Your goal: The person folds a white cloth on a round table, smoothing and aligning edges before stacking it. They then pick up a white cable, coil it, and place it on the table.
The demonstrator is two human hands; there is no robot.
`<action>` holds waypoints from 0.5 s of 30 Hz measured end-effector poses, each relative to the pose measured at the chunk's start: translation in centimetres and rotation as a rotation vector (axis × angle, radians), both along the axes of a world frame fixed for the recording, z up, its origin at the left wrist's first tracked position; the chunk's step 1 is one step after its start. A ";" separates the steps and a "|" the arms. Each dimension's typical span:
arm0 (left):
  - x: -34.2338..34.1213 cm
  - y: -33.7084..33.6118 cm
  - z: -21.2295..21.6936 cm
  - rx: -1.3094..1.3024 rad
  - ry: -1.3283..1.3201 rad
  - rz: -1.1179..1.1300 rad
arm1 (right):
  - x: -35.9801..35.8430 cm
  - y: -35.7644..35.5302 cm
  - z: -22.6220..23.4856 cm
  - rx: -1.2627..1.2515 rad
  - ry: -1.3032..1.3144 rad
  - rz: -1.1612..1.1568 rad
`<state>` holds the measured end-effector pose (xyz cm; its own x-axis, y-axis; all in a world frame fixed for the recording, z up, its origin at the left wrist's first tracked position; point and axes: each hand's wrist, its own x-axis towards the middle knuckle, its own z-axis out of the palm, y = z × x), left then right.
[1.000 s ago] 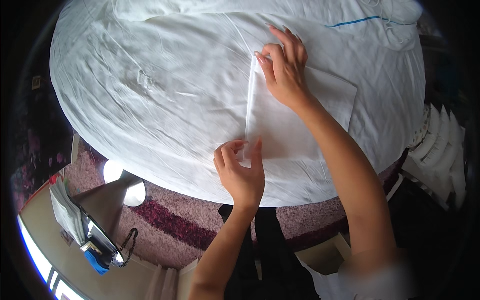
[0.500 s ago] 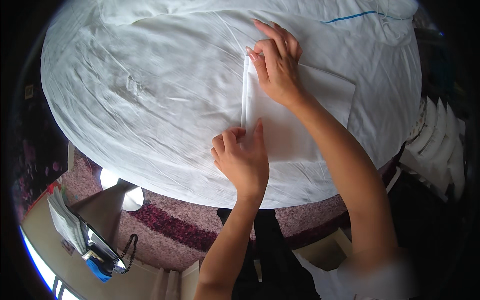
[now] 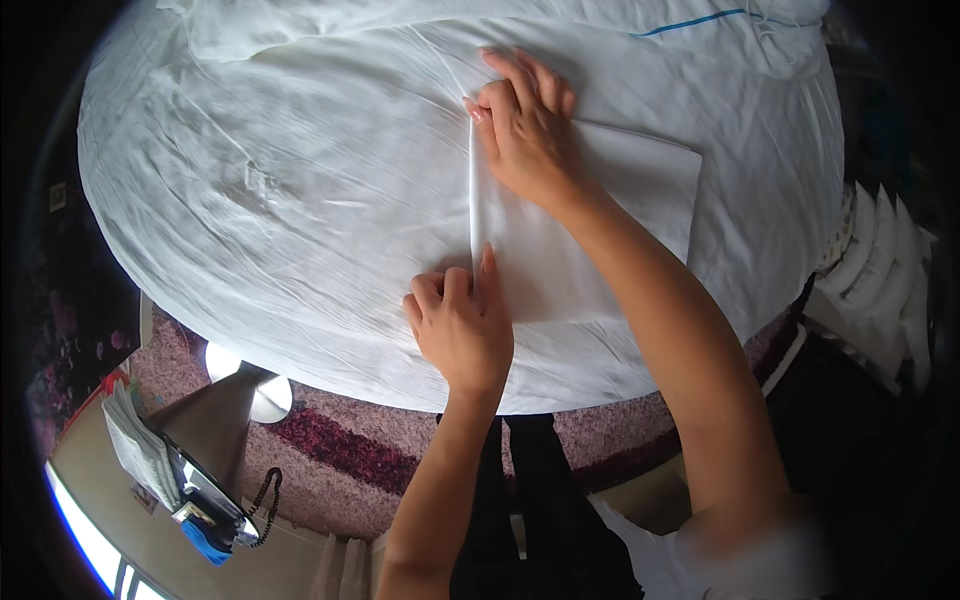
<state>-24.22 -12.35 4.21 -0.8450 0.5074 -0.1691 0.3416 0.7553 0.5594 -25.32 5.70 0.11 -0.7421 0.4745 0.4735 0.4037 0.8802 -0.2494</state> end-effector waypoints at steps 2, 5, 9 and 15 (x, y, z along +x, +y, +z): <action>0.6 -1.3 -0.5 0.044 0.083 -0.013 | 0.0 0.0 0.0 0.012 -0.016 -0.006; 1.4 -2.5 -0.7 -0.044 0.092 0.015 | 0.1 0.1 -0.3 0.042 -0.027 -0.020; 1.9 -2.2 -1.5 -0.100 0.155 0.003 | 0.6 0.3 0.1 0.049 -0.002 -0.096; -0.7 -1.4 -0.5 0.323 0.384 -0.240 | 4.1 -7.3 5.3 -0.331 0.056 -0.194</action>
<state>-24.92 -13.74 3.75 -0.6694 0.6682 0.3245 0.7080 0.4418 0.5509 -21.20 -1.63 5.45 -0.6012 0.7372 0.3086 0.5322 0.6573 -0.5336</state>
